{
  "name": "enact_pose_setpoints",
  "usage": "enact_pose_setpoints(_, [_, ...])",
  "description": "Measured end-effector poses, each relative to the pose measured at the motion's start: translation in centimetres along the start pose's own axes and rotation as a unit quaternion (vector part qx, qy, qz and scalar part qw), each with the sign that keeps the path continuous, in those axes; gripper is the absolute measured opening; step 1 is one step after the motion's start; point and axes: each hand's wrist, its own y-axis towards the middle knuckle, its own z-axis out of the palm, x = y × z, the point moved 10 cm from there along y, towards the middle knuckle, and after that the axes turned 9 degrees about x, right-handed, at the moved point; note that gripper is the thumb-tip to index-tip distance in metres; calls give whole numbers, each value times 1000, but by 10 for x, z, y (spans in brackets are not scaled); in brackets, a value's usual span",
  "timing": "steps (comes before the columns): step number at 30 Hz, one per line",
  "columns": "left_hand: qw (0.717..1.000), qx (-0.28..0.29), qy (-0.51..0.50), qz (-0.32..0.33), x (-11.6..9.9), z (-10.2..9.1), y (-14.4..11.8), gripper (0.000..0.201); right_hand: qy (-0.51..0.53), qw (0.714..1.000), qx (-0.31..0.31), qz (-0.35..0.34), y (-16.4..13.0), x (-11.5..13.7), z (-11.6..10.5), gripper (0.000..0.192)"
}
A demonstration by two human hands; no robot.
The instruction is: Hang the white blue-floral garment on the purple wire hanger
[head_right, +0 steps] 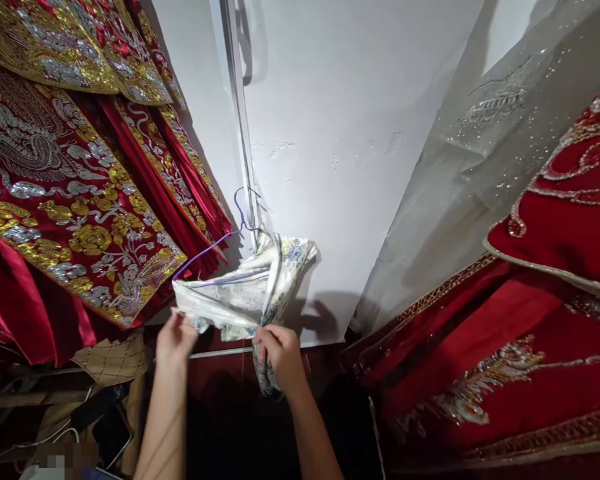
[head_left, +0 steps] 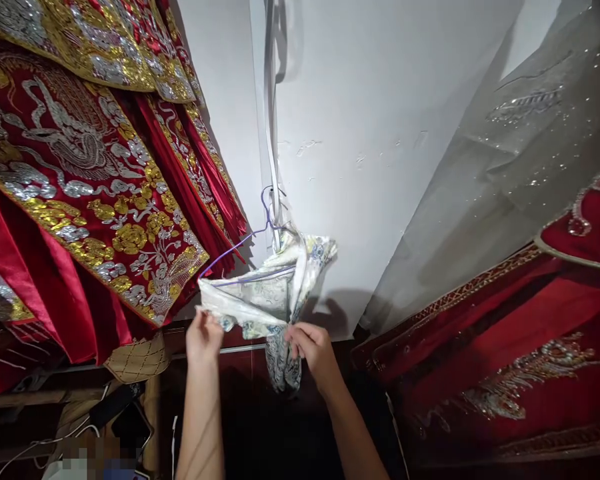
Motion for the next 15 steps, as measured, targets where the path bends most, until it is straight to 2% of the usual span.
enact_pose_setpoints(2, [997,-38,-2,-62,43,-22,-23,14,-10,1000,15,26,-10,-6,9,40])
enact_pose_setpoints(3, [995,-54,1,-88,60,-28,-34,14,-26,998,29,39,-14,-8,12,39])
enact_pose_setpoints(5, [987,-57,-2,-148,85,-22,-53,11,-60,995,56,64,-17,-14,14,40])
enact_pose_setpoints(7, [982,-15,-16,-188,92,6,-64,10,-82,992,54,75,-17,-20,5,43])
enact_pose_setpoints(10, [981,110,-19,-159,72,70,-73,15,-80,995,-19,49,-15,-21,-20,48])
enact_pose_setpoints(12, [970,203,39,-132,58,111,-89,17,-71,995,-59,21,-15,-18,-31,51])
enact_pose_setpoints(15, [924,313,200,-87,49,153,-126,24,-61,997,-37,-3,-16,-13,-27,60])
